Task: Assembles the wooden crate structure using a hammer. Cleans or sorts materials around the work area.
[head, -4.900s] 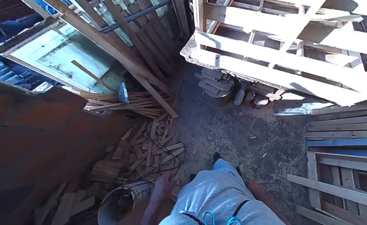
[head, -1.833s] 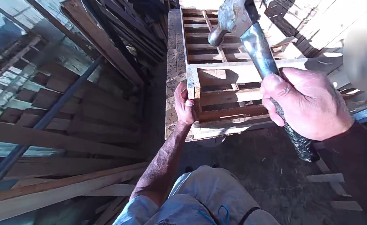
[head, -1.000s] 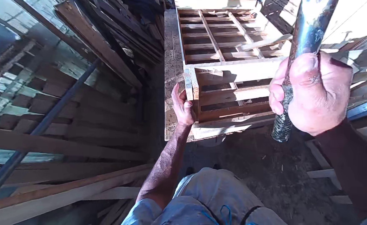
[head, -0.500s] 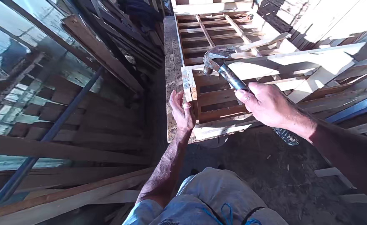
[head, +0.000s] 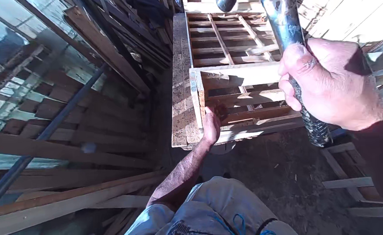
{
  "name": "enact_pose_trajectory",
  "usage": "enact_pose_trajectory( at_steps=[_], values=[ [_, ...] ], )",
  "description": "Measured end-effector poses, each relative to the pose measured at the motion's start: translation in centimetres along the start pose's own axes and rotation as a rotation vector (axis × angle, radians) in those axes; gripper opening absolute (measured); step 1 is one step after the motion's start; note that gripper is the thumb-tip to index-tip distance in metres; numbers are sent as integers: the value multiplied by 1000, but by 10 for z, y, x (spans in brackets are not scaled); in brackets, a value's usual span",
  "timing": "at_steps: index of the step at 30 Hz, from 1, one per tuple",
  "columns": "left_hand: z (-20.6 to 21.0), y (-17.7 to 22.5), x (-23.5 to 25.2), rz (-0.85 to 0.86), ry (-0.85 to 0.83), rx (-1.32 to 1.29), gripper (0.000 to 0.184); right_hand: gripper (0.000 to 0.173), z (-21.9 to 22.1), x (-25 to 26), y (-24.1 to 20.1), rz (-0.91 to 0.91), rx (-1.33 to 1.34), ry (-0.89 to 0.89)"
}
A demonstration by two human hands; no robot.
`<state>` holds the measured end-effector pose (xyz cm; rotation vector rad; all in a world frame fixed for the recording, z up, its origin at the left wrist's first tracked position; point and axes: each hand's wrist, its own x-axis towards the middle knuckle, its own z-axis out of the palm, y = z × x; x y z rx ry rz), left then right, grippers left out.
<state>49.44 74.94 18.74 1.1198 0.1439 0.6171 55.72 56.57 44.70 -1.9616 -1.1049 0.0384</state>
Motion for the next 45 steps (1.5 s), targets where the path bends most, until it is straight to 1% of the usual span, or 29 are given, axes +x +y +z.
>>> enact_pose_trajectory(
  at_steps=[1,2,3,5,6,7,8,10,12,14,16,19,20,22,25,27,29,30,31,32,34,35,36,37,38,39,41,43,45],
  values=[
    [3,-4,1,-12,-4,-61,104,39,5,1,2,-49,59,48],
    [5,-8,2,-10,-13,-117,109,37,13,0,10,-41,53,19],
    [6,-12,3,-8,-22,-164,114,38,22,-2,23,47,-3,-75],
    [8,-18,-2,-17,-32,-254,122,46,38,-7,54,320,-226,-446],
    [7,-19,-4,-21,-41,-299,127,48,46,-7,62,389,-366,-599],
    [7,-18,-1,-30,-50,-338,129,49,50,-8,67,404,-453,-679],
    [8,-19,2,-46,-41,-381,128,48,51,-11,67,383,-483,-690],
    [8,-23,-2,-70,20,-445,121,47,47,-24,67,274,-455,-582],
    [7,-26,-5,-51,70,-503,110,48,42,-38,78,139,-362,-379],
    [7,-26,3,-5,108,-519,92,48,36,-48,93,118,-214,-238],
    [1,-31,4,-34,135,-383,68,44,39,-69,113,164,-20,-153],
    [-18,-36,-9,-190,84,-33,40,42,70,-111,151,324,188,-62],
    [-25,-37,-19,-223,31,63,32,49,84,-128,164,410,215,-60],
    [-38,-38,-43,-217,-47,196,26,50,111,-162,189,577,217,-79],
    [-56,-29,-73,-5,-18,248,16,38,135,-200,211,741,177,-126],
    [-67,-16,-75,190,54,293,10,37,137,-210,214,712,155,-101],
    [-73,0,-67,383,171,391,7,43,135,-213,213,619,165,-54],
    [-75,8,-60,462,231,464,12,46,135,-210,212,565,168,-29],
    [-77,14,-52,510,278,544,23,48,136,-206,211,510,170,-4],
    [-79,18,-44,524,302,611,40,48,136,-202,209,456,171,16],
    [-78,22,-30,471,296,668,82,47,138,-195,205,361,168,46],
    [-75,21,-23,430,280,673,98,48,140,-191,204,325,162,53],
    [-71,19,-18,385,259,678,108,49,142,-189,202,297,156,51],
    [-67,16,-13,335,252,693,113,50,144,-186,201,276,148,46],
    [-63,12,-10,285,265,725,112,50,147,-185,200,261,142,40],
    [-61,8,-8,227,290,762,107,50,149,-184,200,257,131,28],
    [-60,7,-6,105,332,842,90,50,153,-184,200,273,111,-7],
    [-62,11,-4,64,320,904,81,49,156,-187,200,294,109,-40],
    [-70,16,-2,84,274,948,81,47,160,-193,198,315,136,-59]
  ],
)
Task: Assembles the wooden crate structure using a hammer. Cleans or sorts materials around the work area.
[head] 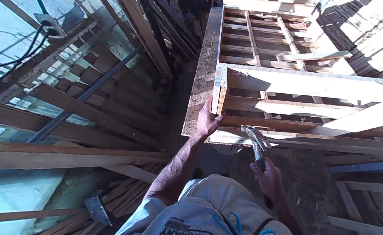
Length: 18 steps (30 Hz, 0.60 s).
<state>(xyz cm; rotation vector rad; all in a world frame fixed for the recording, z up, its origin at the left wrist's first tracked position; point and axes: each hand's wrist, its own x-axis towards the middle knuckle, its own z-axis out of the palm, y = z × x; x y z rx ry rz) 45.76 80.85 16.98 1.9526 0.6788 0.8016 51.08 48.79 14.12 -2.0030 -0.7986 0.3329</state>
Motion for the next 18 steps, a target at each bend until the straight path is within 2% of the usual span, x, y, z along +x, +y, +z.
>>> enact_pose_trajectory(
  at_steps=[4,10,18],
  values=[
    [-4,-6,3,30,-23,-2,84,46,5,-9,-4,29,19,-23],
    [0,-9,2,40,-15,-14,79,42,18,-26,-6,98,40,-77],
    [3,-20,4,68,-12,6,101,49,36,-73,9,219,-85,-122]
  ],
)
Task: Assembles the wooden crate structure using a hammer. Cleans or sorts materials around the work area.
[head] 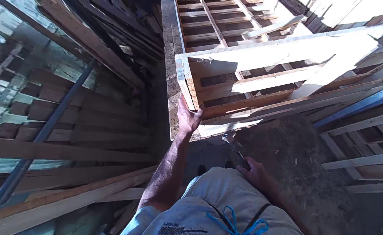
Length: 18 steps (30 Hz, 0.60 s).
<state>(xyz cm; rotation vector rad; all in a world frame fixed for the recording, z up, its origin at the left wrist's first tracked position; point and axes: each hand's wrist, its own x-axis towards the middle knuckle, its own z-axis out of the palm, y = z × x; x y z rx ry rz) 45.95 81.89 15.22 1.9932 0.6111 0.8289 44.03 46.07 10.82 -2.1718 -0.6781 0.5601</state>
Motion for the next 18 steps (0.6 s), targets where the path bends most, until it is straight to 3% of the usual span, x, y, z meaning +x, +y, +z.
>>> enact_pose_trajectory(
  at_steps=[6,18],
  values=[
    [0,-4,2,43,-6,-13,107,49,5,-17,-6,84,-52,-8],
    [-5,-2,3,32,-50,5,96,52,23,-22,-14,127,-71,-55]
  ],
)
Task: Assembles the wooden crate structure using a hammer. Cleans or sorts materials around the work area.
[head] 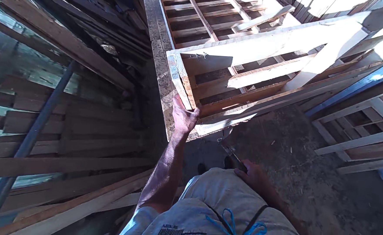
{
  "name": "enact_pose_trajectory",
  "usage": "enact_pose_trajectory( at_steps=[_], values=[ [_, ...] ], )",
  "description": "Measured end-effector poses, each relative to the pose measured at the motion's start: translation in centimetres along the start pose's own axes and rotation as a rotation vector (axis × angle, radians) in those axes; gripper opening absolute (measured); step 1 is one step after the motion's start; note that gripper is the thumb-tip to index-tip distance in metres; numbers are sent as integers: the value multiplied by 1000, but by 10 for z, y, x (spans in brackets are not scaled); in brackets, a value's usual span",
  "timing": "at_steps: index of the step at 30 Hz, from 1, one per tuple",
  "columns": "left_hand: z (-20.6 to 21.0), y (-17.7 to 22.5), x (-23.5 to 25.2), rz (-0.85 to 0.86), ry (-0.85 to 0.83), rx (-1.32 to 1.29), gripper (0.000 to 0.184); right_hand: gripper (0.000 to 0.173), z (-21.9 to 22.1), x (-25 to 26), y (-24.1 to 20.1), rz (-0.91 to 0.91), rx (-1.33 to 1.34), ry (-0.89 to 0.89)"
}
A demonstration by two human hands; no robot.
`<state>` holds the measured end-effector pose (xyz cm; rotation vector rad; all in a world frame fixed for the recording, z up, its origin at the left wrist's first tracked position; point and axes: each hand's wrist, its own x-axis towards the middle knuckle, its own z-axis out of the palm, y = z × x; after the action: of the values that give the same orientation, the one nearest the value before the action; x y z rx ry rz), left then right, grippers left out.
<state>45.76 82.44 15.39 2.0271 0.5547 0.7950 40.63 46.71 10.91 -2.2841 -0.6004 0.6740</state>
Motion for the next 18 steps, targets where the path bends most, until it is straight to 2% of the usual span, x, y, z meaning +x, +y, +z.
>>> enact_pose_trajectory(
  at_steps=[18],
  values=[
    [-3,-6,0,55,20,50,100,49,-4,21,-4,-73,-35,-89]
  ],
)
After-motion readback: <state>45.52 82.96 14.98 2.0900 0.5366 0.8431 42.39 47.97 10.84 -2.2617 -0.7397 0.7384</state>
